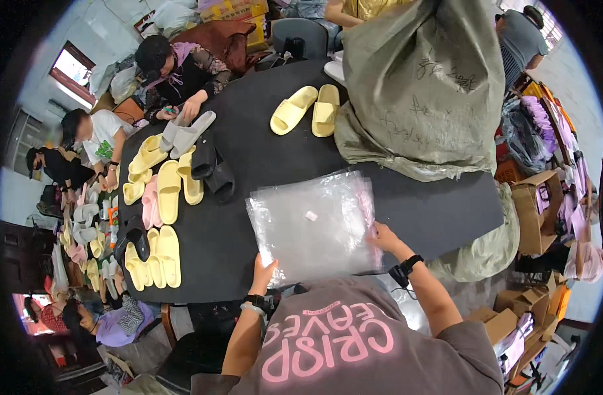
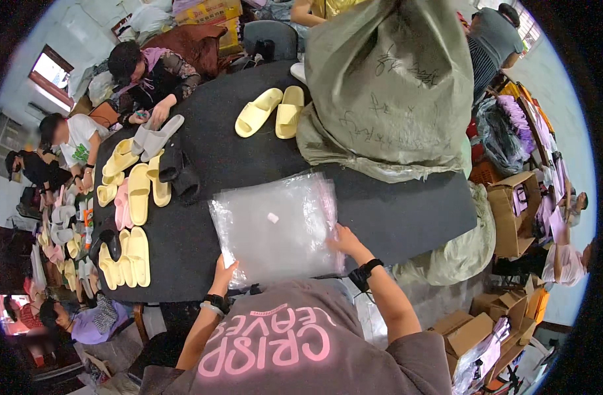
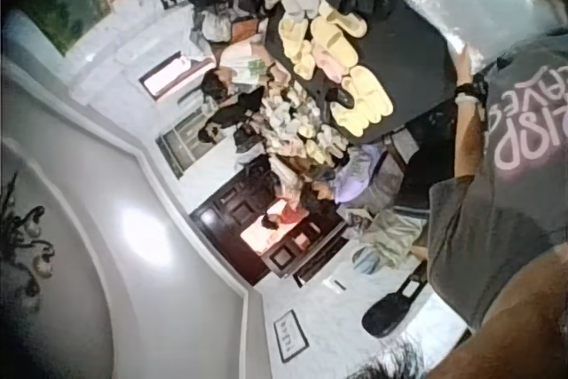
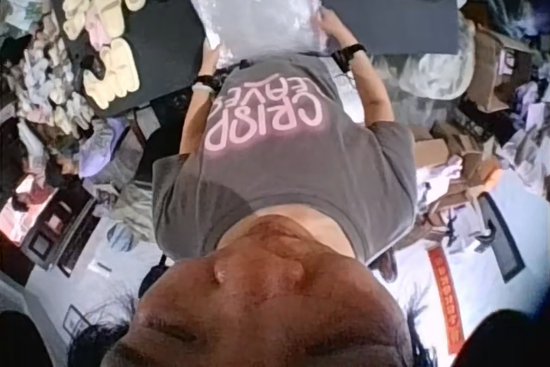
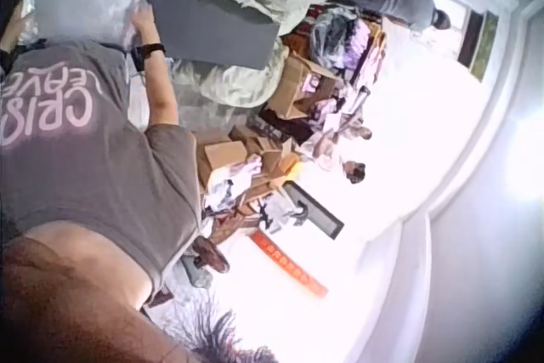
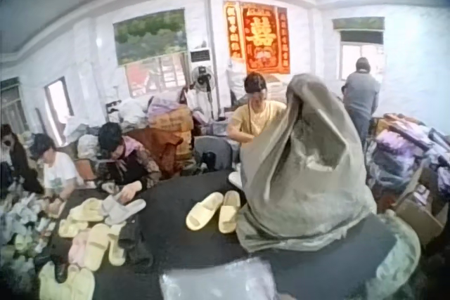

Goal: The person places pairs of slippers into clear plastic bags on a table. They handle yellow, pink, black, and white slippers, placing them into bags one pair at a time. Other people are working at the same table in the background.

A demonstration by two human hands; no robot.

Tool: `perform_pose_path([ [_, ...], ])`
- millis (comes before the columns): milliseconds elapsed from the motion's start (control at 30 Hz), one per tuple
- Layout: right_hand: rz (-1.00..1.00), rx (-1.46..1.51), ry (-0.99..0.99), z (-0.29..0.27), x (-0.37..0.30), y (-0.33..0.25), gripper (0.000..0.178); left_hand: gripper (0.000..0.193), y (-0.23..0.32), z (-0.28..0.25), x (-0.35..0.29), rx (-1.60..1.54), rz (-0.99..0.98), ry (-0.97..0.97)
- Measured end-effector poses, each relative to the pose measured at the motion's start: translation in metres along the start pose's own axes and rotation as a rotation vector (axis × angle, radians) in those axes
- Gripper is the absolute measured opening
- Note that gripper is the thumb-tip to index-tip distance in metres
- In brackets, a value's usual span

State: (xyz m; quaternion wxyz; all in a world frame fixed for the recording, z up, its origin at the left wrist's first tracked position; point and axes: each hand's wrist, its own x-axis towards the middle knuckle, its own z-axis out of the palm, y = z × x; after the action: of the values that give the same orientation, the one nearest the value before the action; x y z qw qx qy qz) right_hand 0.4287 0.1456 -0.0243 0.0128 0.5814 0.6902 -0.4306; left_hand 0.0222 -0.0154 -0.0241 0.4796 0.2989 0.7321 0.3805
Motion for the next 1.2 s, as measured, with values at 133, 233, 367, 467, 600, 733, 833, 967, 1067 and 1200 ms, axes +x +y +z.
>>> perform_pose_path([
  [133,-0.011,-0.032,-0.072,-0.017,0.003,-0.019,0.070,0.043,-0.037,-0.015,0.005,0.048,-0.016,0.006],
  [233,0.023,-0.109,0.013,-0.024,0.003,-0.014,0.072,0.043,-0.030,-0.018,0.006,-0.011,-0.072,0.009],
  [367,0.034,0.020,0.175,-0.010,0.009,-0.009,0.070,0.077,-0.017,-0.009,0.026,0.307,0.047,0.258],
  [467,0.051,-0.009,0.098,-0.007,0.007,-0.033,0.074,0.092,0.015,0.004,0.018,0.529,0.175,0.201],
  [600,0.004,0.403,0.293,-0.018,0.032,0.029,0.079,0.095,0.059,0.031,0.017,0.903,0.296,0.043],
  [733,0.068,0.887,0.571,-0.099,0.029,0.003,0.080,0.096,0.036,0.021,0.009,0.974,0.257,0.037],
  [833,-0.089,1.071,0.723,-0.148,0.023,0.000,0.063,0.094,0.021,0.017,0.013,1.054,0.219,-0.075],
  [967,-0.080,1.372,0.581,-0.182,0.025,-0.008,0.060,0.093,0.020,0.021,0.008,1.027,0.179,-0.131],
  [1067,-0.062,1.399,0.511,-0.196,0.032,-0.028,0.055,0.093,0.011,0.021,0.011,1.007,0.198,-0.113],
  [1200,-0.203,1.161,0.544,-0.225,0.044,-0.058,0.053,0.093,0.008,0.019,0.010,1.000,0.189,-0.113],
])
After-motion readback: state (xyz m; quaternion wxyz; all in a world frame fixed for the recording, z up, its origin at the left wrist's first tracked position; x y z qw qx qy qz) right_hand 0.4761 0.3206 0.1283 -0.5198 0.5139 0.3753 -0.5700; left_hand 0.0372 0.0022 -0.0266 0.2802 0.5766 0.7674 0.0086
